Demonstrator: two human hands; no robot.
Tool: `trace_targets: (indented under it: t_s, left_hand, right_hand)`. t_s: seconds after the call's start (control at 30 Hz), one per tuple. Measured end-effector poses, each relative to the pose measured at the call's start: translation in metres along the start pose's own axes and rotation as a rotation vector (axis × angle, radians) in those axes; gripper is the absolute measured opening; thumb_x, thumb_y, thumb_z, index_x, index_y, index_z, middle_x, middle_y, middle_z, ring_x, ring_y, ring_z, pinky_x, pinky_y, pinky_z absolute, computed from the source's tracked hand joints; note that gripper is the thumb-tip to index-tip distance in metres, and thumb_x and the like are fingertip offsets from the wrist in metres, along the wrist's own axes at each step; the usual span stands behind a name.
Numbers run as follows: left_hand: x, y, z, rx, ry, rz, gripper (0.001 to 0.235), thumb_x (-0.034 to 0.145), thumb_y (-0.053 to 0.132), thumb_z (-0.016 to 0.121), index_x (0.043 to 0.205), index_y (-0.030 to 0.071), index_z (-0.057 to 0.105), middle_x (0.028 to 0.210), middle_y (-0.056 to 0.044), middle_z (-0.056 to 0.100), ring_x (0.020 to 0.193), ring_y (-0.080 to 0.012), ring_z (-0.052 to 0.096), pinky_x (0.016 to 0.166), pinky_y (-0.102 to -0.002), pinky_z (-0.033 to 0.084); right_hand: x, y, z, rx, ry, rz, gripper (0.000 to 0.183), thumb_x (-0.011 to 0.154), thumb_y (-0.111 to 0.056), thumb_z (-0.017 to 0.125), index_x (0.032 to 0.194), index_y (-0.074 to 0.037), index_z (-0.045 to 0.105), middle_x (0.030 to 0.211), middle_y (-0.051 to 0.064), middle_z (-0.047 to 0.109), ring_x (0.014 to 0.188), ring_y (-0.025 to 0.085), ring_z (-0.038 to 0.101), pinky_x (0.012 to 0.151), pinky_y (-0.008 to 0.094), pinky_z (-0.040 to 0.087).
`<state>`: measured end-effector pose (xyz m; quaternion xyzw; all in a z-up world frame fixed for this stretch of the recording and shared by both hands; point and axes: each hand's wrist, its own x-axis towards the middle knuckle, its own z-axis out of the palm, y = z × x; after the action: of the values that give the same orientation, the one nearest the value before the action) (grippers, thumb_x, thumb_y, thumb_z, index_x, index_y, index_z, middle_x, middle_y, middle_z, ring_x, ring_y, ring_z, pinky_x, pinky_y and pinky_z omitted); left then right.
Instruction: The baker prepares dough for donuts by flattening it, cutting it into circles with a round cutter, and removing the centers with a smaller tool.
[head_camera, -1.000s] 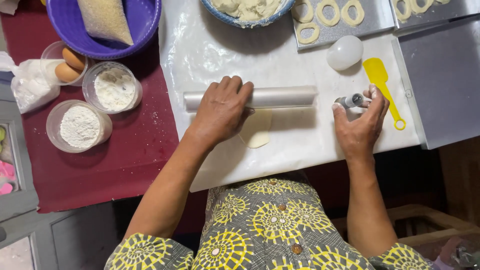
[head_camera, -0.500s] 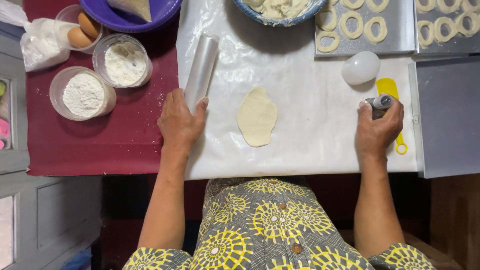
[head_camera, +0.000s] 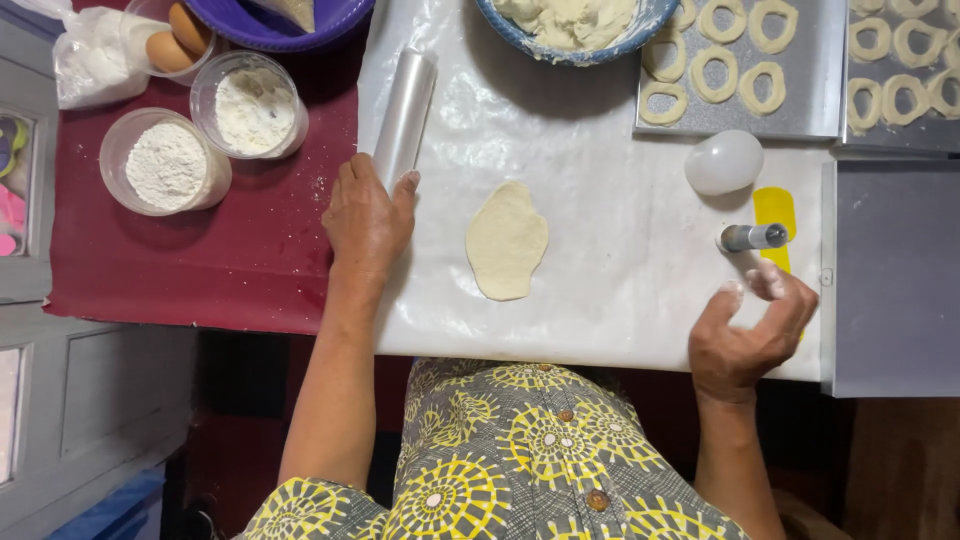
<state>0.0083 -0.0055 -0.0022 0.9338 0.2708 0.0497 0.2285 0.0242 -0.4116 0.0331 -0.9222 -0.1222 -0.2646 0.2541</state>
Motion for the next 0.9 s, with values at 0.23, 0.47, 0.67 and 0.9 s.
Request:
trace_targets:
  t_s: [0.23, 0.47, 0.67, 0.9]
  left_hand:
    - [0.014, 0.003, 0.015, -0.005, 0.124, 0.064, 0.048, 0.099, 0.039, 0.073, 0.115, -0.002, 0.055, 0.113, -0.023, 0.06, 0.109, -0.0428, 0.062, 0.08, -0.059, 0.056]
    - [-0.014, 0.006, 0.002, 0.045, -0.017, -0.017, 0.081, 0.087, 0.037, 0.08, 0.145, -0.002, 0.039, 0.123, -0.023, 0.054, 0.112, -0.0413, 0.059, 0.079, -0.062, 0.053]
    - [-0.017, -0.001, 0.01, -0.096, -0.086, -0.057, 0.084, 0.092, 0.027, 0.073, 0.159, 0.003, 0.028, 0.13, -0.021, 0.052, 0.115, -0.0347, 0.061, 0.087, -0.054, 0.059]
    - [-0.02, -0.01, 0.014, -0.268, 0.11, 0.163, 0.09, 0.089, 0.025, 0.081, 0.161, 0.01, 0.03, 0.154, -0.024, 0.04, 0.137, -0.0452, 0.045, 0.113, -0.058, 0.039]
  right_hand:
    - [0.078, -0.021, 0.046, -0.027, -0.252, -0.226, 0.049, 0.091, -0.006, 0.076, 0.134, 0.009, 0.059, 0.139, 0.023, 0.054, 0.134, 0.042, 0.048, 0.119, 0.049, 0.039]
    - [0.117, 0.026, 0.095, -0.242, -0.37, -0.055, 0.069, 0.089, -0.017, 0.08, 0.145, 0.011, 0.051, 0.15, 0.031, 0.042, 0.139, 0.052, 0.035, 0.11, 0.059, 0.032]
    - [0.123, 0.018, 0.096, -0.249, -0.46, 0.069, 0.065, 0.088, -0.015, 0.079, 0.144, 0.005, 0.055, 0.147, 0.029, 0.046, 0.132, 0.051, 0.043, 0.11, 0.054, 0.039]
    - [0.107, -0.052, 0.07, 0.079, -0.553, -0.154, 0.068, 0.085, -0.018, 0.086, 0.142, 0.004, 0.055, 0.138, 0.023, 0.056, 0.129, 0.041, 0.055, 0.112, 0.047, 0.046]
